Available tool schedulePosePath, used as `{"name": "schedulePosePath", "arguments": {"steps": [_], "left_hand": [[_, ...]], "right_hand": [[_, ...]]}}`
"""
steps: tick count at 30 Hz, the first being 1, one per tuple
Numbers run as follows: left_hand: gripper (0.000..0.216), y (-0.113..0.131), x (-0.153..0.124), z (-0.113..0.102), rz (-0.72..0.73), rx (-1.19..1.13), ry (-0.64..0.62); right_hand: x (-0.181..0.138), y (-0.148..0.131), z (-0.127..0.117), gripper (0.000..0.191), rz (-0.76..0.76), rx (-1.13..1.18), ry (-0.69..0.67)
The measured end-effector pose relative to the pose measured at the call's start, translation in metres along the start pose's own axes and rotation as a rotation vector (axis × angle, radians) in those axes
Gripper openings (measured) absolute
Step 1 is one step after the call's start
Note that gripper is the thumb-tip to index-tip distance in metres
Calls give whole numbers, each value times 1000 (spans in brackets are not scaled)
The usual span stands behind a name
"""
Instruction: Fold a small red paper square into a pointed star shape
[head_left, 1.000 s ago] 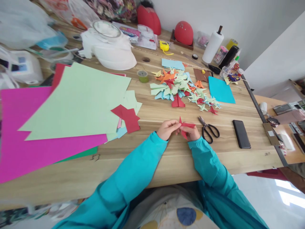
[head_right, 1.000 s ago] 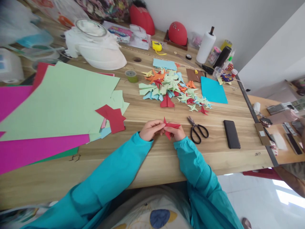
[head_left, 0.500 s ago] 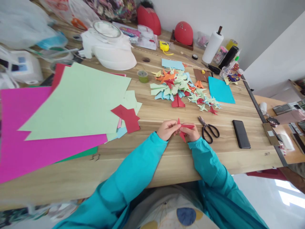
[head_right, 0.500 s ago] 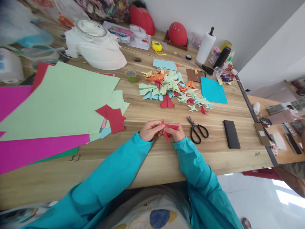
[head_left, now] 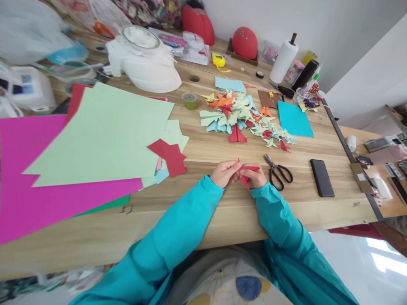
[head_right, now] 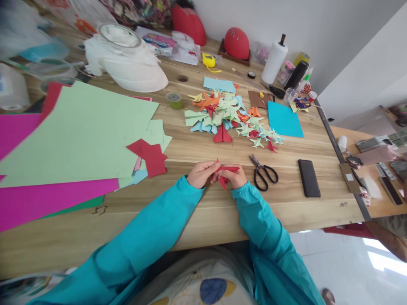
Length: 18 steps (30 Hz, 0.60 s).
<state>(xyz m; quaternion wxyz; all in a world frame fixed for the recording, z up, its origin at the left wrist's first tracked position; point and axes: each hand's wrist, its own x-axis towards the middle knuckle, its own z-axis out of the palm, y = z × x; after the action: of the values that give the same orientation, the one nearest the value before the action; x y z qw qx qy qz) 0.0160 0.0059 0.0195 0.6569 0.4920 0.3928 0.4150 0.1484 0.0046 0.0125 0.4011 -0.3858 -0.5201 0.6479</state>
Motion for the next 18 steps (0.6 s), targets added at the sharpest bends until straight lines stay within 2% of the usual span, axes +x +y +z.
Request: {"name": "schedulePosePath", "arguments": {"steps": [5, 10, 15, 18], "left_hand": [[46, -2, 0, -1, 58, 109, 98], [48, -2, -1, 0, 49, 49, 127], [48, 1, -1, -1, 64, 70, 141], [45, 1, 0, -2, 81, 73, 215]], "right_hand": [[0, -3, 2, 13, 4, -11, -47], [-1, -4, 2, 13, 79, 6, -66], [-1, -2, 3, 15, 94, 17, -25], [1, 0, 4, 22, 120, 37, 45]]}}
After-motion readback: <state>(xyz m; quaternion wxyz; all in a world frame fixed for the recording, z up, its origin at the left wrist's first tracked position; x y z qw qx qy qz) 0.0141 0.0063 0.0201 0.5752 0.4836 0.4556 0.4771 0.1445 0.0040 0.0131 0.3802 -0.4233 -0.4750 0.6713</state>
